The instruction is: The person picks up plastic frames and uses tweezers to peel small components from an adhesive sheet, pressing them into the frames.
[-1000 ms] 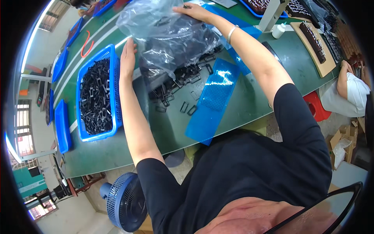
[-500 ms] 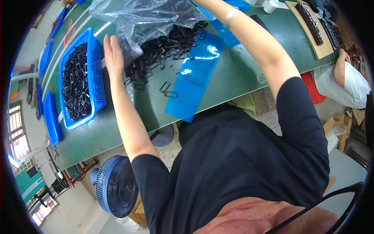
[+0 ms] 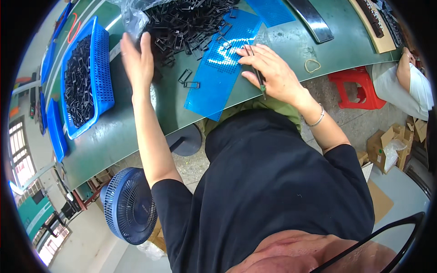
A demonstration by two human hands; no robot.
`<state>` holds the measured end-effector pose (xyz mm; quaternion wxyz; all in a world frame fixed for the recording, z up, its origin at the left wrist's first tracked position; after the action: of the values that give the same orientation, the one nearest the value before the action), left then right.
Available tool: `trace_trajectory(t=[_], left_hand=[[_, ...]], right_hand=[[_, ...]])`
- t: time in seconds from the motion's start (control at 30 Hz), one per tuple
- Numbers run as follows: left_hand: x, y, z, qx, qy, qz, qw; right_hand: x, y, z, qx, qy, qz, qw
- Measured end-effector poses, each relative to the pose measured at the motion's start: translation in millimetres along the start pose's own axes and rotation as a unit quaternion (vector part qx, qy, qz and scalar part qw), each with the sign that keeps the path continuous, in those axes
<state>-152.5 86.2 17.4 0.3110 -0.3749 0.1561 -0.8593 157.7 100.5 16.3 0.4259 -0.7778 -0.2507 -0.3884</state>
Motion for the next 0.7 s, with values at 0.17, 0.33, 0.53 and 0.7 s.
trace_trajectory(t=[0.17, 0.33, 0.53, 0.7], left_hand=[[22.4, 61.0, 87.1, -0.098, 0.06, -0.114, 0.987], [4.1, 94.9, 88.3, -0.081, -0.004, -0.231, 0.969], [1.4, 91.8, 74.6, -0.107, -0.009, -0.198, 0.974], [-5.8, 92.4, 80.5, -0.235, -0.104, -0.149, 0.955]], right_hand=[[10.5, 7.4, 11.1, -0.019, 0.007, 0.025, 0.999], [6.9, 1.3, 10.5, -0.023, 0.005, 0.022, 0.999], [4.1, 3.1, 10.8, -0.036, 0.005, 0.0, 0.999], [7.1, 8.6, 12.7, -0.025, -0.026, 0.024, 0.999]])
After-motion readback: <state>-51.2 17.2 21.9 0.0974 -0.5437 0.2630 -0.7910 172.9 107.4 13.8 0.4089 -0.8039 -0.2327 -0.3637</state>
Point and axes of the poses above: each hand's wrist, its own y-axis away from the middle knuckle, its own x-axis out of the back of the hand, z = x × y, the point moved 5 cm from there along -y, towards the middle knuckle, and after that the axes turned 10 degrees about y, right-handed, at the moved point
